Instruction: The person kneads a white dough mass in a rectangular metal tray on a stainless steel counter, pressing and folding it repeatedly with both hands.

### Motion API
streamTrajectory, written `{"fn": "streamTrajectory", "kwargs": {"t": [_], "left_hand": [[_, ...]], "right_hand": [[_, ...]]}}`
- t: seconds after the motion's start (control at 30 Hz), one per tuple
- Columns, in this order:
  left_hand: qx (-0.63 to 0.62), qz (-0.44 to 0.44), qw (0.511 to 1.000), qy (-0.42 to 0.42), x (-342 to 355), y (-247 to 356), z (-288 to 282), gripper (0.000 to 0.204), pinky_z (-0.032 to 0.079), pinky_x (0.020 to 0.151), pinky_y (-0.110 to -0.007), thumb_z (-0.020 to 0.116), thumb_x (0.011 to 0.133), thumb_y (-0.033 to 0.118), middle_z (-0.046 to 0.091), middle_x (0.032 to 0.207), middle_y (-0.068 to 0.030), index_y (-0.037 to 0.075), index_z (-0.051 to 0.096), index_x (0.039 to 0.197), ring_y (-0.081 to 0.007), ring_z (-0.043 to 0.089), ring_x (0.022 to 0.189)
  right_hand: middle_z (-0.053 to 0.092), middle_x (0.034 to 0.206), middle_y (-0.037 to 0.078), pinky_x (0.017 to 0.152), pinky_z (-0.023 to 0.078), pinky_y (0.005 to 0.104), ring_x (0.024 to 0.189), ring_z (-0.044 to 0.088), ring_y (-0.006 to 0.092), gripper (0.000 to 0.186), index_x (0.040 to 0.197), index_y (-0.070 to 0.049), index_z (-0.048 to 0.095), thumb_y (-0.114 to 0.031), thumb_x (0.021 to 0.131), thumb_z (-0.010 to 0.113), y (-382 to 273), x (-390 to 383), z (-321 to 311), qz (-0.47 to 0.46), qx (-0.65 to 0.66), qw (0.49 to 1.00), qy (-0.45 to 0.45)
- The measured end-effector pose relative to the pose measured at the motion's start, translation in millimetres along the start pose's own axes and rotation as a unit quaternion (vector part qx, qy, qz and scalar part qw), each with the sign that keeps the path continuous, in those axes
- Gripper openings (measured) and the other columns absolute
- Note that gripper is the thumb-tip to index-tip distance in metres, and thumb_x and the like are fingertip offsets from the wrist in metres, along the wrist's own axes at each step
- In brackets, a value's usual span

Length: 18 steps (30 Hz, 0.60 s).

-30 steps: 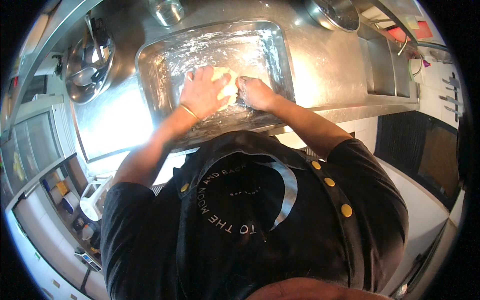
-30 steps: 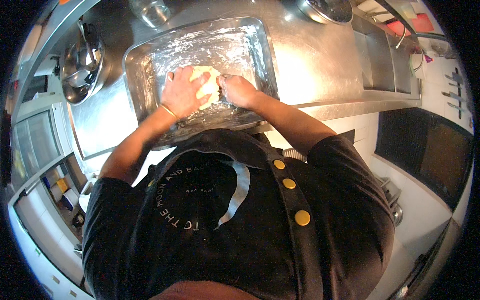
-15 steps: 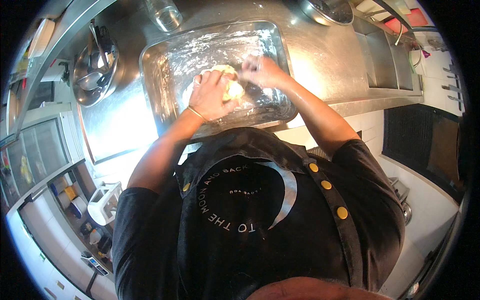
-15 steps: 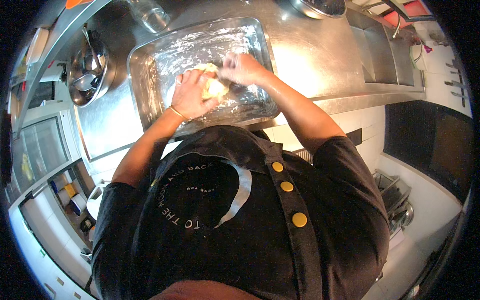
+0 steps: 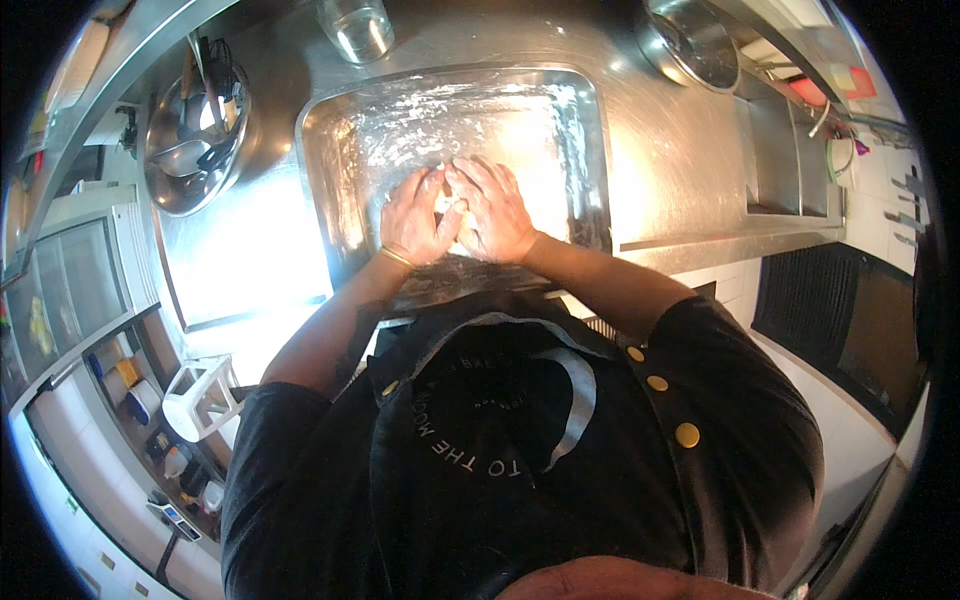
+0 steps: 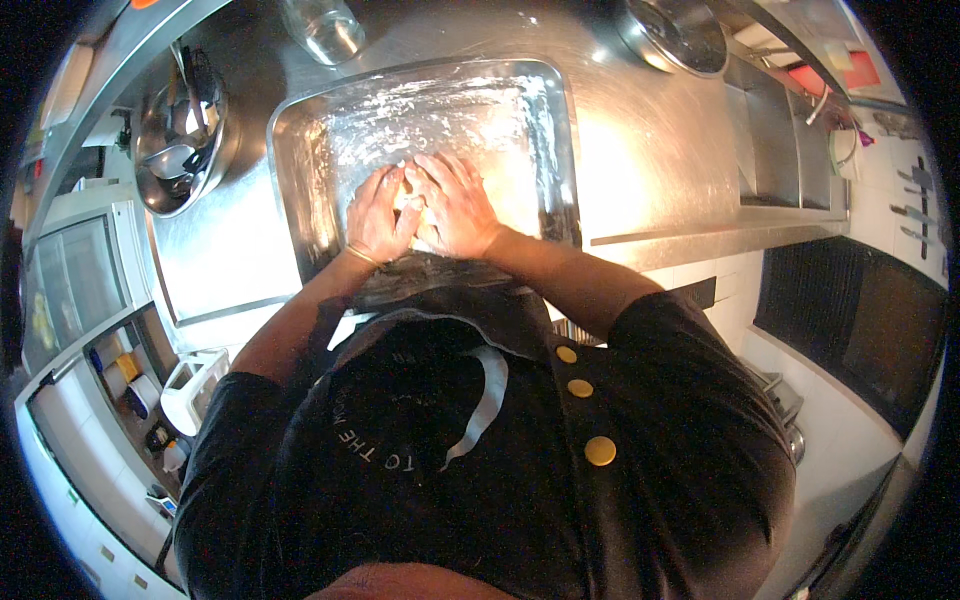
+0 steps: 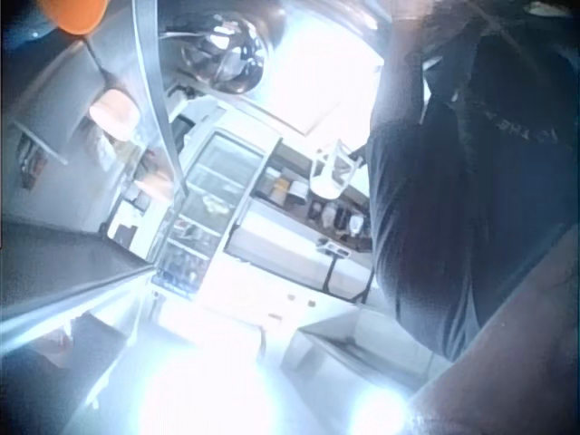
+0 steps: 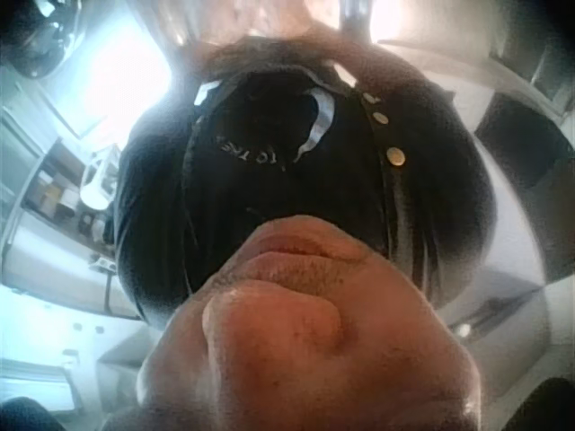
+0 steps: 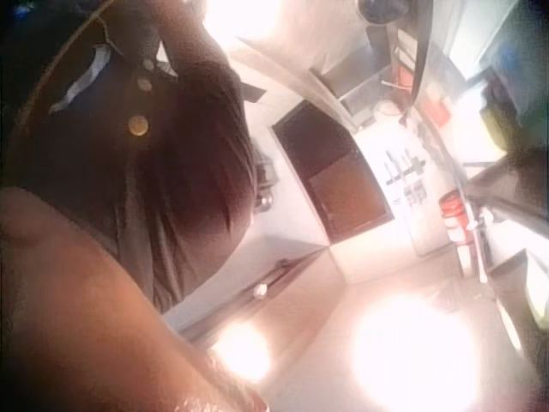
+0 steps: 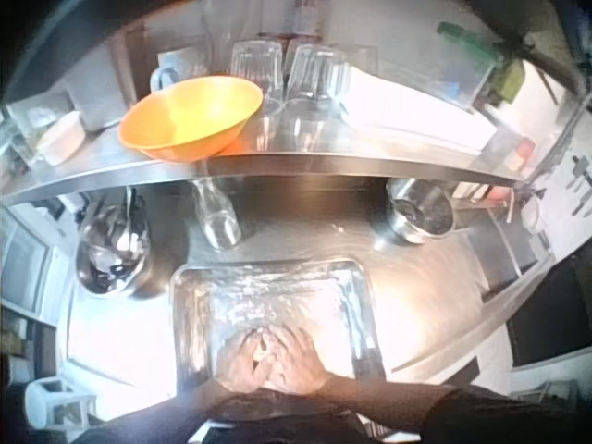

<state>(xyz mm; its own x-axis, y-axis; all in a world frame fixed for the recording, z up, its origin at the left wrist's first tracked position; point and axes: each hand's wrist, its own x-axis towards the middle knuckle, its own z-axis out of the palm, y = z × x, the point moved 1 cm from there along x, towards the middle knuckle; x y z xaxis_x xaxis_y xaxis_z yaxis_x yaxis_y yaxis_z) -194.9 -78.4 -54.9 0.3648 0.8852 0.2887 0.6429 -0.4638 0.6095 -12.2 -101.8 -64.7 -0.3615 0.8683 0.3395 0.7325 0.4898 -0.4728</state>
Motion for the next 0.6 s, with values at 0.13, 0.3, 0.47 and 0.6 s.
{"fn": "streamTrajectory", "kwargs": {"t": [0.13,0.3,0.47,0.6], "left_hand": [[-0.101,-0.026,0.994,0.012,13,-2,-5,0.021,0.049,0.081,-0.050,0.060,0.094,0.027,0.065,0.098,-0.0142,0.008,0.069,0.095,-0.0392,0.063,0.089],[-0.079,-0.095,0.992,-0.019,27,-29,11,0.027,0.047,0.075,-0.052,0.050,0.102,0.024,0.065,0.088,-0.0206,0.004,0.065,0.090,-0.0438,0.062,0.085],[-0.067,-0.181,0.981,0.017,41,-26,11,0.034,0.047,0.072,-0.053,0.050,0.104,0.030,0.065,0.086,-0.0241,0.002,0.064,0.091,-0.0486,0.062,0.081],[-0.128,-0.142,0.981,0.043,39,-19,-6,0.053,0.050,0.091,-0.050,0.063,0.096,0.042,0.061,0.122,-0.0266,0.000,0.060,0.127,-0.0414,0.062,0.111]], "right_hand": [[0.057,0.137,0.015,0.101,0.040,0.0580,0.125,0.054,0.0379,0.060,0.130,-0.007,0.062,-0.041,0.082,0.073,-2,4,1,0.015,0.027,0.999,0.028],[0.066,0.112,0.015,0.089,0.046,0.0559,0.105,0.063,0.0364,0.036,0.106,-0.009,0.068,-0.038,0.084,0.072,14,33,7,0.082,0.056,0.995,-0.005],[0.069,0.104,0.021,0.084,0.052,0.0529,0.097,0.064,0.0439,0.028,0.104,-0.005,0.068,-0.030,0.090,0.069,14,59,0,0.133,0.093,0.987,-0.015],[0.067,0.115,0.023,0.095,0.050,0.0516,0.110,0.060,0.0444,0.041,0.120,-0.007,0.064,-0.037,0.092,0.069,15,50,-3,0.126,0.094,0.987,-0.045]]}}
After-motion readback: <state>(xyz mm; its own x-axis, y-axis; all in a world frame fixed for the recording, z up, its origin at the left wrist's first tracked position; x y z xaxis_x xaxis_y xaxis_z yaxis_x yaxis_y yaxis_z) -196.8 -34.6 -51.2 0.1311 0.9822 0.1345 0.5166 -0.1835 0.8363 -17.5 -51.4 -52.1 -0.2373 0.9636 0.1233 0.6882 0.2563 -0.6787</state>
